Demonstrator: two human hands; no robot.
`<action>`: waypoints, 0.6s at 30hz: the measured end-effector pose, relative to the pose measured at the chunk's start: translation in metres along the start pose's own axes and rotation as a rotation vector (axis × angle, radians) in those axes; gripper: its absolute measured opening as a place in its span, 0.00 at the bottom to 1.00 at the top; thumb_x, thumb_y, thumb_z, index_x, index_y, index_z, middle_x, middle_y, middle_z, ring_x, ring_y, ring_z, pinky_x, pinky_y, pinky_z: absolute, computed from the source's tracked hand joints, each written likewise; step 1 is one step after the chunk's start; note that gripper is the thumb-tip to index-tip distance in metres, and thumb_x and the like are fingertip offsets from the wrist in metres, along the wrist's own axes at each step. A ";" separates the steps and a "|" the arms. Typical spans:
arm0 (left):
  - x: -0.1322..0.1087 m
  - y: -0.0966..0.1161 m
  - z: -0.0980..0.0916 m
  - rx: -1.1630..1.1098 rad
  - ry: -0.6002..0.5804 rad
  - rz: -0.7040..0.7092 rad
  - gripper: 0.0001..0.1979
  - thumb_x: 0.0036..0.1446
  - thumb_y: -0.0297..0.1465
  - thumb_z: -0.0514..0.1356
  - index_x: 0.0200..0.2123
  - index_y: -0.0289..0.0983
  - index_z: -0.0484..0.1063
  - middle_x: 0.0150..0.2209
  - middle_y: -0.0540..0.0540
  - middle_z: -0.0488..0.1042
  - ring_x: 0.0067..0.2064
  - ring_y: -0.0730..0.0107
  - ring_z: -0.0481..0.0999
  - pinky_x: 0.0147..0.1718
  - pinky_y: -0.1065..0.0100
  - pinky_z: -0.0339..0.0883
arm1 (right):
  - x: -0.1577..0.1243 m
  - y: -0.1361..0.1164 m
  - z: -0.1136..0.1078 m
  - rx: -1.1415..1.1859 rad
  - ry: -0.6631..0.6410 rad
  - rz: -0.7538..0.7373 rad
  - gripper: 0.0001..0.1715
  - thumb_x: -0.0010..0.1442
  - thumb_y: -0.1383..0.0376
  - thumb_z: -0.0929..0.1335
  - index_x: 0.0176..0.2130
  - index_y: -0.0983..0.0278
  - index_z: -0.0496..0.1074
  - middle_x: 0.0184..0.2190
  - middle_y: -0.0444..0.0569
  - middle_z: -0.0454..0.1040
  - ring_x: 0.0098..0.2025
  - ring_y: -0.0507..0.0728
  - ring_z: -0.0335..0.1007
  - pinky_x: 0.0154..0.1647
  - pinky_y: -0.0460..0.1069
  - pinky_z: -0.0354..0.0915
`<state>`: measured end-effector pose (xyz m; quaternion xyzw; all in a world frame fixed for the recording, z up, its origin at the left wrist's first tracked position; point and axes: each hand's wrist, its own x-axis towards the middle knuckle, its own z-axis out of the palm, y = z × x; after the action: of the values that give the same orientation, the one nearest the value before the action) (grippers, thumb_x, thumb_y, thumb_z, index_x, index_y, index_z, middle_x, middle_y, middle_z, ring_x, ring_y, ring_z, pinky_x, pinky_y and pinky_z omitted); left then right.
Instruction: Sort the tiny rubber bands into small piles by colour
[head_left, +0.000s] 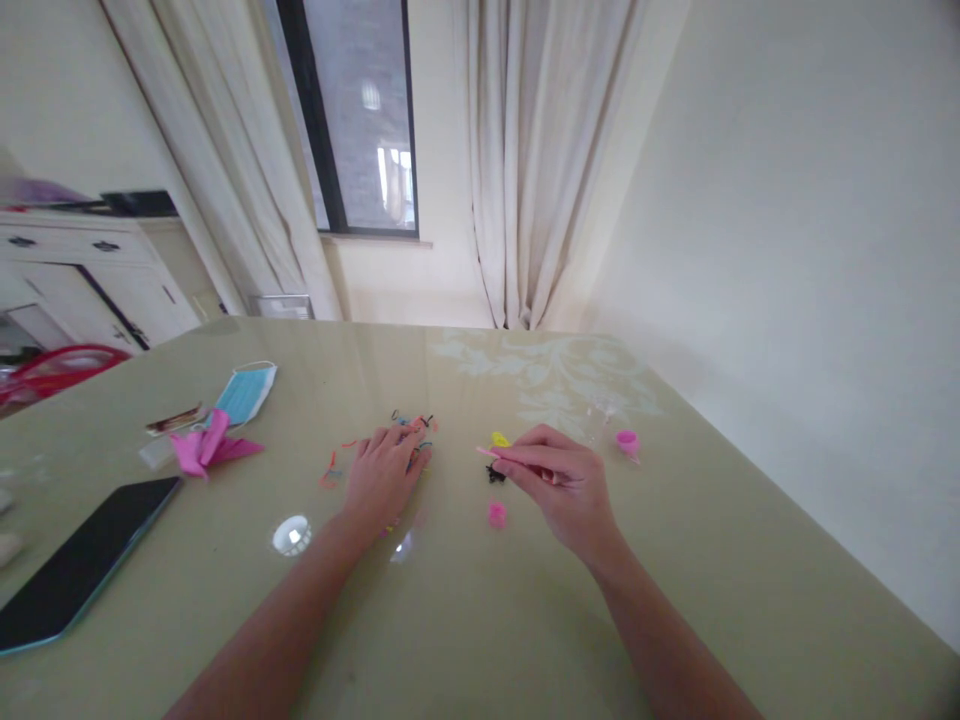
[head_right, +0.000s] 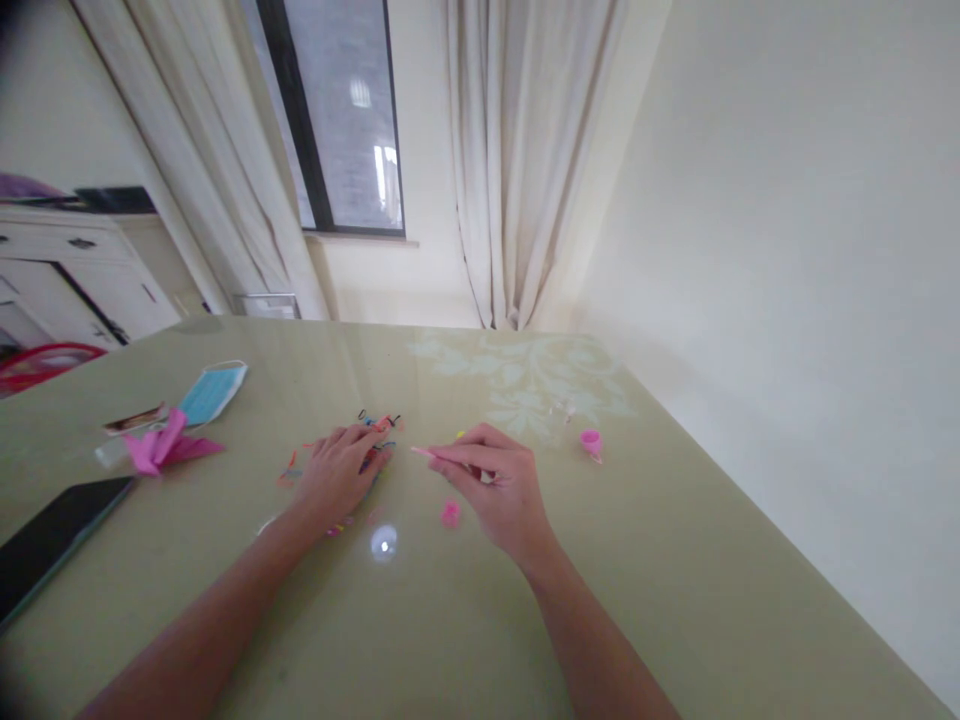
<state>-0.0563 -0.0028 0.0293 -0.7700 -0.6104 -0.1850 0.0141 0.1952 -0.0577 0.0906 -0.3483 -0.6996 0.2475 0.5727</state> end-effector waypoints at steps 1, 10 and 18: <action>0.000 0.000 0.002 0.043 -0.026 -0.004 0.15 0.71 0.35 0.57 0.54 0.40 0.79 0.56 0.39 0.79 0.58 0.45 0.75 0.55 0.48 0.68 | 0.000 -0.002 0.000 0.003 0.007 -0.028 0.09 0.62 0.66 0.78 0.43 0.54 0.88 0.32 0.47 0.80 0.28 0.51 0.69 0.26 0.47 0.62; 0.004 -0.004 0.008 -0.001 -0.079 -0.021 0.10 0.70 0.32 0.58 0.46 0.41 0.81 0.51 0.42 0.81 0.56 0.50 0.76 0.55 0.53 0.67 | 0.001 -0.008 0.000 0.020 0.028 -0.091 0.15 0.59 0.72 0.79 0.42 0.54 0.88 0.31 0.46 0.81 0.28 0.50 0.69 0.25 0.45 0.63; 0.006 -0.008 0.014 0.020 -0.085 -0.014 0.12 0.71 0.33 0.57 0.49 0.43 0.81 0.52 0.42 0.81 0.56 0.50 0.76 0.54 0.54 0.66 | 0.001 -0.008 -0.001 0.018 0.024 -0.096 0.12 0.59 0.71 0.79 0.41 0.54 0.88 0.31 0.46 0.80 0.28 0.50 0.69 0.25 0.46 0.64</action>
<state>-0.0589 0.0082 0.0162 -0.7726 -0.6178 -0.1461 -0.0055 0.1943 -0.0621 0.0971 -0.3119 -0.7062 0.2218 0.5957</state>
